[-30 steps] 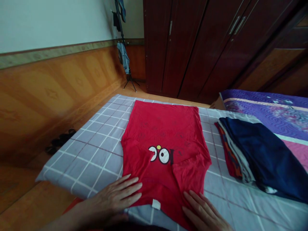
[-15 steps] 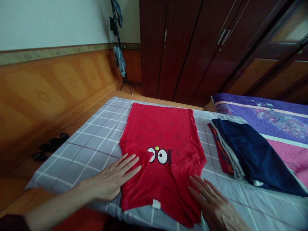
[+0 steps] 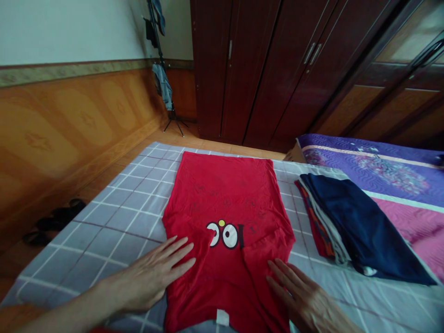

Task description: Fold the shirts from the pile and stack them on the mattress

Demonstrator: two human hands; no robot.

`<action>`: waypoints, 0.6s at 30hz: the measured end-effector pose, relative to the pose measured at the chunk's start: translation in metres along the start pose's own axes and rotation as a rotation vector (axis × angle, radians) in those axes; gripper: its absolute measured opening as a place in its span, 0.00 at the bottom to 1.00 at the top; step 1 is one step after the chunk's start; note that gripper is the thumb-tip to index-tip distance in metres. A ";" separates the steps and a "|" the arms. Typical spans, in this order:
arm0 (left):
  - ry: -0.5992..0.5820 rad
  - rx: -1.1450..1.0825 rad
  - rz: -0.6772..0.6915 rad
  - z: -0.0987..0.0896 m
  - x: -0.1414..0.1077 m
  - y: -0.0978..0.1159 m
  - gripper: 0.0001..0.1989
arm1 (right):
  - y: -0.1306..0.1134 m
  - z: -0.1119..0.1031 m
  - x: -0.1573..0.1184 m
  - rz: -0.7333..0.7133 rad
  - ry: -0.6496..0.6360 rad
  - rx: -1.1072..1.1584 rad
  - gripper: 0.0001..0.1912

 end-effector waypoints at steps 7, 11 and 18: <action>0.127 -0.035 0.163 -0.004 -0.007 0.013 0.35 | -0.006 -0.030 0.011 -0.128 0.081 0.034 0.28; 0.177 -0.025 0.199 0.000 0.000 0.008 0.30 | 0.002 -0.020 0.014 -0.157 0.006 0.092 0.24; 0.126 -0.110 0.158 -0.004 0.006 0.004 0.29 | 0.008 -0.017 0.019 -0.074 0.134 0.194 0.16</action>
Point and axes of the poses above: each hand's wrist, its own x-axis towards the middle knuckle, its own z-axis out of the palm, y = z × x, the point moved 6 cm from there along x, towards the middle knuckle, and after that the axes turned 15 degrees about -z, right-handed, at the moved point
